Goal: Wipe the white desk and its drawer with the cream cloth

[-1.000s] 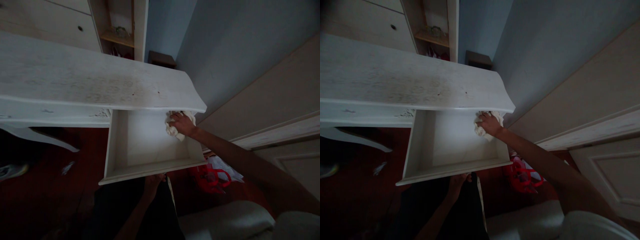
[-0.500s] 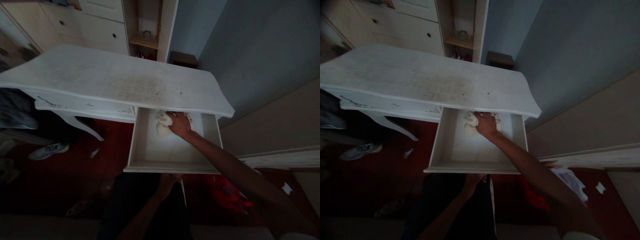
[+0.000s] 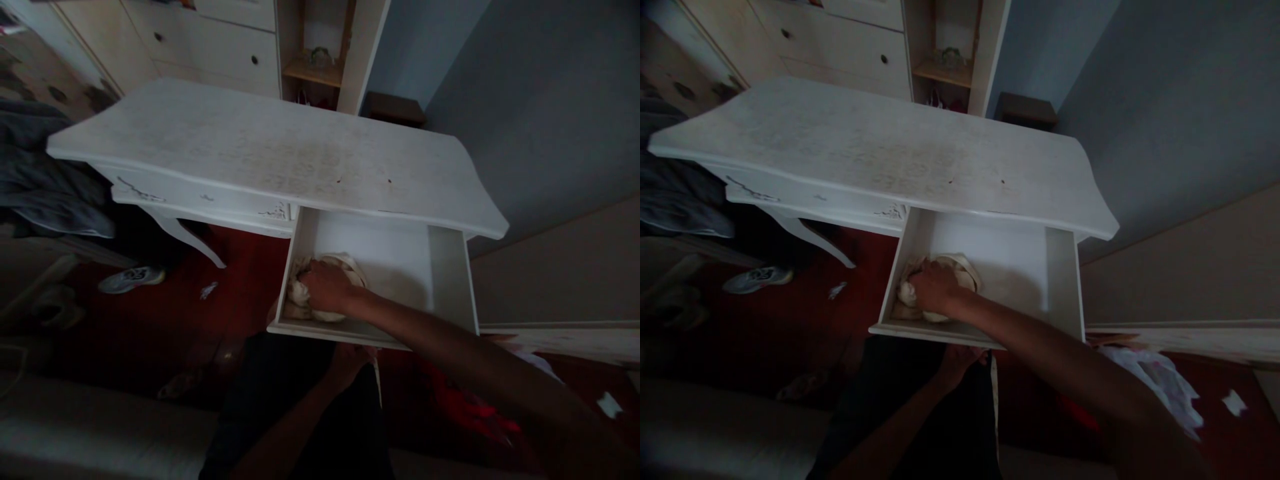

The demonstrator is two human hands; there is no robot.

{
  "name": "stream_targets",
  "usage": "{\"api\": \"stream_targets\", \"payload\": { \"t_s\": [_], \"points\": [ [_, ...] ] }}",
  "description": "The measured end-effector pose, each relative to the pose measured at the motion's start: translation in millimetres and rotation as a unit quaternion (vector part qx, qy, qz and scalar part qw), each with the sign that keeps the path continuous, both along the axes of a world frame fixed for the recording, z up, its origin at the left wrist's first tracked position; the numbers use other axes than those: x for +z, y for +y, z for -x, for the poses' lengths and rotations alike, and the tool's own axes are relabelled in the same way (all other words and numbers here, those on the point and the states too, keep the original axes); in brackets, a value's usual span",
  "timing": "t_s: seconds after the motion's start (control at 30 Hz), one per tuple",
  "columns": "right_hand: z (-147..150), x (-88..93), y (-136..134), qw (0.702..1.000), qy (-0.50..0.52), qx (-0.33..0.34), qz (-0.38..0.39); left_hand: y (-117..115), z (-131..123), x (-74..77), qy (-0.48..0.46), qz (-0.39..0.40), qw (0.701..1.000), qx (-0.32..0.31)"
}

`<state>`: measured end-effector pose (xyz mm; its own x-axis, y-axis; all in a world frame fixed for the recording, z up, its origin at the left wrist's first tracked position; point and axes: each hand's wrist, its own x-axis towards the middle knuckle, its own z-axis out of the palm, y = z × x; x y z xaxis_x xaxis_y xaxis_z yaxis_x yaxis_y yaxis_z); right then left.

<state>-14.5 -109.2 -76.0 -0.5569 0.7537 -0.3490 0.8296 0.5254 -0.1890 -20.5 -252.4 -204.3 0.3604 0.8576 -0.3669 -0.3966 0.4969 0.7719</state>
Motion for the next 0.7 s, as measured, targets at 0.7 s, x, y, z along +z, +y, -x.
{"api": "stream_targets", "payload": {
  "t_s": [0.7],
  "points": [
    [-39,28.7,-4,0.952,0.264,0.121,0.095,3,1,7.9,0.000,-0.009,1.000,0.002]
  ]
}}
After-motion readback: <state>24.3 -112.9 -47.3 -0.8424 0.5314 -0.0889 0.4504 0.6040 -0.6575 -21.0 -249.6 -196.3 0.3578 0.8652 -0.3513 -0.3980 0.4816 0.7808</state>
